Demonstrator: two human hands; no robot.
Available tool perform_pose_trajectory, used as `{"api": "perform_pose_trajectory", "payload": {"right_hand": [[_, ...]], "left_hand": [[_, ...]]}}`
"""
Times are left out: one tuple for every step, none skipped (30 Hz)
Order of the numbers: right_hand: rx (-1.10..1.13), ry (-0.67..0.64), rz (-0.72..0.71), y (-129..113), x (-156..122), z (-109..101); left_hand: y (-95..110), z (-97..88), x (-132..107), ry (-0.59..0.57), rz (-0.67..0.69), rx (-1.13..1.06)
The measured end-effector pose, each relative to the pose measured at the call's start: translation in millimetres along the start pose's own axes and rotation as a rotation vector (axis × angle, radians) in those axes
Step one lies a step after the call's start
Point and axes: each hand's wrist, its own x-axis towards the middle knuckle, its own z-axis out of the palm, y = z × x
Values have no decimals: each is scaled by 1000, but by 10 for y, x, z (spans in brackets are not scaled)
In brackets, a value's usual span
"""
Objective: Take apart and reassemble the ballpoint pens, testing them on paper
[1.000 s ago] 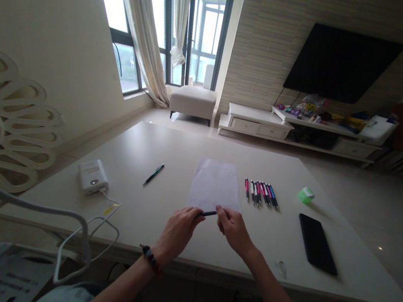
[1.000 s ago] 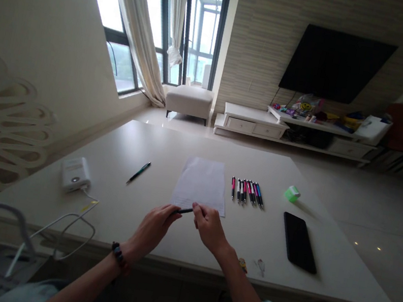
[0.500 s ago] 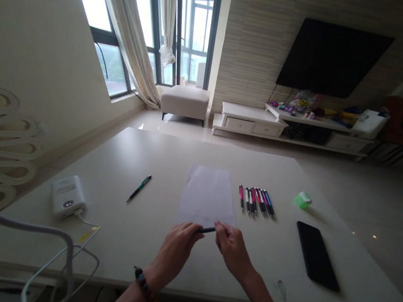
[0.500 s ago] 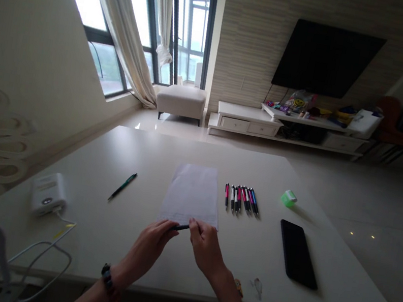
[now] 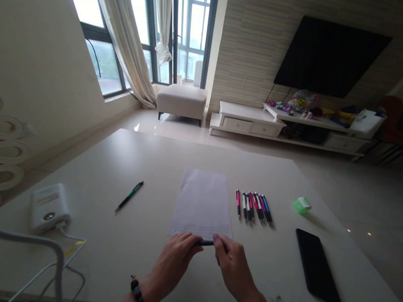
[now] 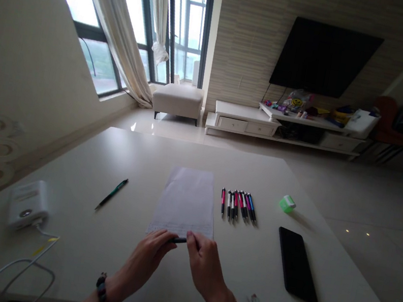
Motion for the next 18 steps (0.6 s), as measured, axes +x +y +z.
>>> {"api": "perform_pose_trajectory", "payload": {"right_hand": [[-1,-5,6,1,-5,-2],[-3,-6,12,3,-10,-3],[-7,-10,11,7,-15,-2],[-15,-15,2,12,-20,-1],[-27,-21,-10,19,-26,1],[-36,-26,-21,26,-31,3],[-39,-32,-27,32,-37,5],[-39,-37,-28,36,-43,8],[-41,-42,-28,37,-50,10],[-46,-47,-29,34,-58,13],[-55,-54,-35,29,-67,16],[-67,-61,-50,21,-77,22],[-78,-70,-69,14,-87,31],[-83,-78,-87,11,-96,44],[-76,-81,-96,12,-103,62],[-56,-74,-88,20,-108,84],[-26,-62,-58,33,-109,109],[14,-49,-12,50,-106,133]], "left_hand": [[-9,3,0,-3,4,1],[-19,6,-1,-4,6,1],[-29,7,-3,-6,7,1],[-38,7,-5,-7,6,-1],[-47,7,-9,-10,5,0],[-52,5,-13,-15,6,2],[-54,2,-19,-24,10,6],[-53,-2,-26,-34,16,10],[-49,-7,-34,-44,22,12],[-43,-13,-43,-50,26,11],[-37,-21,-53,-51,28,8],[-32,-30,-62,-47,28,3],[-30,-41,-70,-42,31,-1],[-31,-52,-78,-37,37,-2],[-33,-64,-85,-30,48,3],[-38,-75,-92,-17,62,20],[-42,-83,-99,5,83,46],[-44,-87,-105,35,105,74]]}}
